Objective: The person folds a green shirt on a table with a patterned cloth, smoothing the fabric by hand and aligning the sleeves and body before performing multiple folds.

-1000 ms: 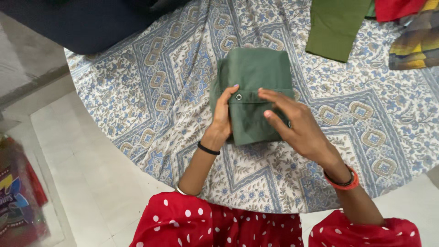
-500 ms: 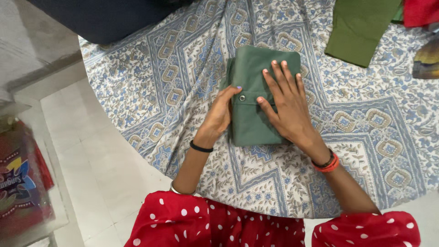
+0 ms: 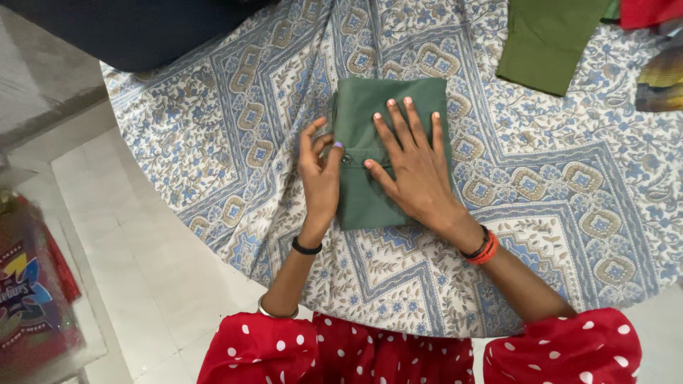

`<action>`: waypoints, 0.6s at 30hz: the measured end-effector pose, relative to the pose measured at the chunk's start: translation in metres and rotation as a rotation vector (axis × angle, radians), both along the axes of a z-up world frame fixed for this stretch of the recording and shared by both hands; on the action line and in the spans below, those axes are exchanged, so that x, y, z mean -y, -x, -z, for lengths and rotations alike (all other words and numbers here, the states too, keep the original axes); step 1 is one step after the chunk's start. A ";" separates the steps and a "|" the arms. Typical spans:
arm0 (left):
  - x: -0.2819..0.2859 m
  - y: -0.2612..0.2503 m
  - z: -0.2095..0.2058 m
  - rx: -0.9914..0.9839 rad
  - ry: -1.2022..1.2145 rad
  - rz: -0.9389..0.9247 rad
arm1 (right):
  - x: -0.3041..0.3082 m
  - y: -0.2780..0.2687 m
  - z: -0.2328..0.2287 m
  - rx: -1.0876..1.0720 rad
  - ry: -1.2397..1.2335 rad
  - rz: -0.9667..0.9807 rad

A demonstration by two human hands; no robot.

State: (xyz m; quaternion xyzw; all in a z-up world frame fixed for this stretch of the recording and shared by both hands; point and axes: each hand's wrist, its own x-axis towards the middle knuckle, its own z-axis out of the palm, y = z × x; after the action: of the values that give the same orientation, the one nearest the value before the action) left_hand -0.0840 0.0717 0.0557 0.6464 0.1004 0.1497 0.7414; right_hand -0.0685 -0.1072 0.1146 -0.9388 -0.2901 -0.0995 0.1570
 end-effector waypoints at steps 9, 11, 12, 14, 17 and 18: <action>0.018 -0.002 -0.048 0.306 -0.850 -0.018 | -0.006 0.000 0.024 0.071 0.037 0.040; 0.040 -0.023 -0.045 0.302 -0.913 0.075 | -0.001 -0.004 0.026 0.079 0.008 -0.013; 0.047 -0.031 -0.043 0.299 -0.945 0.125 | 0.003 -0.005 0.026 0.083 -0.007 -0.037; 0.055 -0.042 -0.039 0.249 -0.956 0.196 | 0.011 -0.007 0.027 0.031 -0.241 0.004; 0.061 -0.046 -0.031 0.210 -1.019 0.204 | 0.019 -0.009 0.025 -0.064 -0.430 0.072; 0.061 -0.046 -0.028 0.202 -1.053 0.191 | 0.020 -0.009 0.024 -0.101 -0.472 0.097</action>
State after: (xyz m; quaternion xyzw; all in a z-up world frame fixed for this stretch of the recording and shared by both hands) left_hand -0.0384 0.0107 0.0837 0.9190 -0.1191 0.1729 0.3335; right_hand -0.0597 -0.1270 0.0910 -0.8927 -0.2053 -0.1250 0.3812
